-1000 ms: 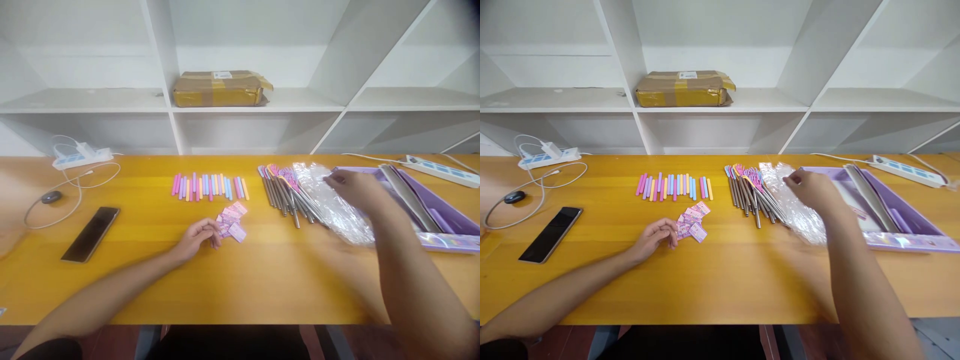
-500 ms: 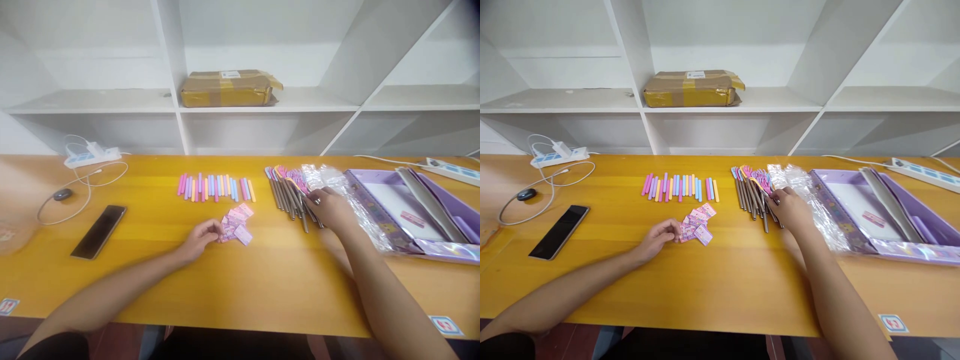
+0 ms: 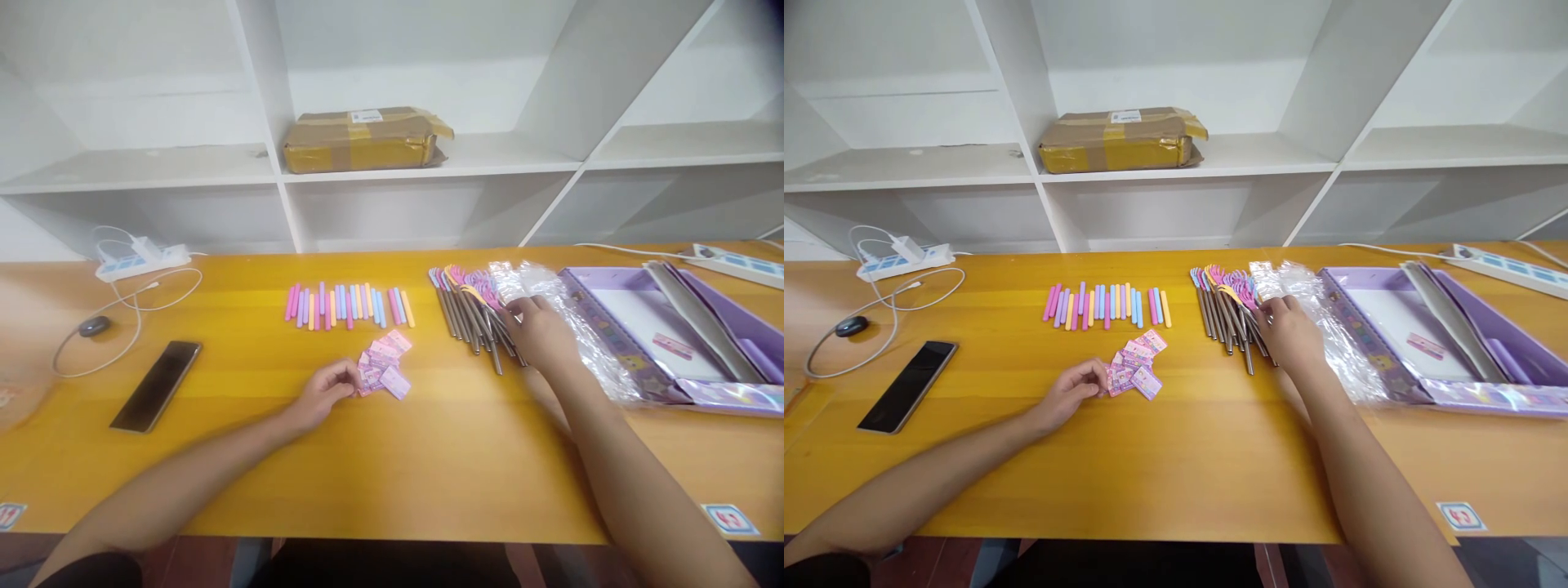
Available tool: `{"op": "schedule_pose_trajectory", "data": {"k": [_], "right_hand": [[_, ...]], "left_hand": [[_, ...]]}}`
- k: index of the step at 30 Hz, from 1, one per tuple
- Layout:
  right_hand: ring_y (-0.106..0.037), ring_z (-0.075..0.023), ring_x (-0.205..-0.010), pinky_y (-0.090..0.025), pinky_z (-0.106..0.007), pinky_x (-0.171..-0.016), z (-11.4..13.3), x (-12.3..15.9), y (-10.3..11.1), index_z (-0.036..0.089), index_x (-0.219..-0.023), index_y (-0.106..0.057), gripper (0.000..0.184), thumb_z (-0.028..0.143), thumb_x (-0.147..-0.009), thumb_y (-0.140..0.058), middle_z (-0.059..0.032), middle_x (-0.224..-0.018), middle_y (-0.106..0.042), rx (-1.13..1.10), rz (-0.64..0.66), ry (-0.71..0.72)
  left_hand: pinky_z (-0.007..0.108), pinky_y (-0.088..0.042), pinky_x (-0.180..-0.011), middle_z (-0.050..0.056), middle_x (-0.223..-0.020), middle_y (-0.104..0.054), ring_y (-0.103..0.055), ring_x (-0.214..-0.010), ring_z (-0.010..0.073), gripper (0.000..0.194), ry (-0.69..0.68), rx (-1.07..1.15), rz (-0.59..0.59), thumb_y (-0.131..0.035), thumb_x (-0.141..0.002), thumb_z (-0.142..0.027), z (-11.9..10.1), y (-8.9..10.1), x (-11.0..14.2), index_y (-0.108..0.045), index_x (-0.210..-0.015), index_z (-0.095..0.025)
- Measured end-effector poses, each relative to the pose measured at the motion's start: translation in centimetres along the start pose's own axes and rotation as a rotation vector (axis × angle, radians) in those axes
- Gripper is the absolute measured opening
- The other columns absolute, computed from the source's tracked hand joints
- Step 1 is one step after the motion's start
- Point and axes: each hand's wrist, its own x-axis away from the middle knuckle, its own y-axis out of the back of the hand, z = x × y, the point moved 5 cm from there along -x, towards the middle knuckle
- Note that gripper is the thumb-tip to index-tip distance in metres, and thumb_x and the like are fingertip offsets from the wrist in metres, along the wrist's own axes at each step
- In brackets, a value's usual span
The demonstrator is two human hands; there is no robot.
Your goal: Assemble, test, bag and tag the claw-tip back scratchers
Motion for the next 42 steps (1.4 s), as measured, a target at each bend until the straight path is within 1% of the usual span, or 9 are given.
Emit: {"op": "schedule_pose_trajectory", "data": {"k": [3,9,14,20,27,31,33,37,42], "right_hand": [[-0.066,-0.0298,-0.093,-0.049,-0.041,-0.079,-0.9,-0.4,-0.4,0.021,-0.108,-0.074,0.039,0.051,-0.103,-0.051,-0.0145,-0.116,-0.071,-0.016,0.019,-0.029],[-0.067,-0.0296,-0.087,-0.05,-0.043,-0.082,-2.3,-1.0,-0.8,0.021,-0.108,-0.075,0.04,0.055,-0.097,-0.058,-0.0126,-0.111,-0.077,-0.107,0.054,-0.018],[-0.068,-0.0279,-0.085,-0.05,-0.041,-0.083,-2.2,-1.0,-0.4,0.023,-0.105,-0.075,0.034,0.054,-0.097,-0.061,-0.0111,-0.109,-0.078,-0.17,0.021,-0.011],[-0.068,-0.0266,-0.081,-0.051,-0.041,-0.083,-1.7,-1.0,-0.2,0.021,-0.105,-0.075,0.04,0.059,-0.094,-0.064,-0.0115,-0.106,-0.079,-0.228,0.01,-0.025],[-0.069,-0.0271,-0.081,-0.05,-0.04,-0.081,-1.6,-0.9,0.1,0.022,-0.104,-0.075,0.032,0.05,-0.091,-0.066,-0.0107,-0.104,-0.08,-0.244,0.012,-0.048],[-0.068,-0.0269,-0.078,-0.05,-0.038,-0.076,-1.6,-0.8,0.1,0.022,-0.101,-0.073,0.031,0.05,-0.089,-0.069,-0.0106,-0.095,-0.079,-0.263,0.016,-0.071],[-0.067,-0.0257,-0.077,-0.05,-0.038,-0.077,-1.5,-0.8,0.3,0.023,-0.101,-0.072,0.025,0.044,-0.089,-0.068,-0.0095,-0.096,-0.078,-0.253,0.01,-0.053],[-0.066,-0.0253,-0.081,-0.051,-0.04,-0.085,-0.9,-0.7,0.4,0.023,-0.098,-0.072,0.02,0.038,-0.093,-0.06,-0.0105,-0.102,-0.074,-0.187,0.011,0.079],[-0.066,-0.0291,-0.096,-0.053,-0.044,-0.093,-0.6,-0.5,-0.1,0.023,-0.099,-0.077,0.033,0.049,-0.098,-0.057,-0.0135,-0.112,-0.068,-0.166,0.032,0.146]], "left_hand": [[0.03,-0.045,-0.083,0.002,-0.096,-0.065,-0.059,-0.089,0.0174,0.009,0.006,-0.01,0.012,-0.06,-0.094,-0.017,0.0,0.0,0.0,-0.069,-0.094,-0.019],[0.03,-0.045,-0.082,0.003,-0.096,-0.065,-0.058,-0.087,0.0172,0.009,0.015,-0.013,0.016,-0.061,-0.093,-0.019,-0.1,-0.1,0.0,-0.07,-0.094,-0.019],[0.03,-0.044,-0.079,0.003,-0.094,-0.065,-0.057,-0.085,0.0172,0.009,0.025,-0.024,0.013,-0.061,-0.093,-0.018,-0.2,-0.1,-0.1,-0.07,-0.093,-0.019],[0.03,-0.044,-0.078,0.003,-0.093,-0.065,-0.057,-0.085,0.0171,0.009,0.025,-0.03,0.015,-0.061,-0.093,-0.018,-0.1,-0.1,-0.1,-0.07,-0.093,-0.018],[0.03,-0.044,-0.077,0.004,-0.093,-0.065,-0.057,-0.086,0.0178,0.009,0.028,-0.029,0.017,-0.062,-0.093,-0.022,-0.1,-0.2,-0.1,-0.07,-0.092,-0.019],[0.03,-0.043,-0.077,0.004,-0.095,-0.065,-0.057,-0.087,0.0182,0.009,0.029,-0.027,0.024,-0.062,-0.094,-0.021,0.0,-0.2,-0.1,-0.07,-0.093,-0.019],[0.03,-0.043,-0.077,0.004,-0.095,-0.065,-0.057,-0.087,0.0181,0.009,0.032,-0.025,0.027,-0.062,-0.094,-0.021,0.0,-0.1,-0.1,-0.07,-0.093,-0.019],[0.03,-0.044,-0.078,0.004,-0.095,-0.065,-0.057,-0.087,0.0182,0.008,0.041,-0.029,0.022,-0.062,-0.093,-0.022,0.0,-0.1,-0.2,-0.07,-0.092,-0.018],[0.03,-0.044,-0.078,0.004,-0.095,-0.065,-0.058,-0.088,0.0183,0.009,0.037,-0.034,0.021,-0.062,-0.093,-0.022,0.0,-0.4,0.0,-0.07,-0.092,-0.018]]}}
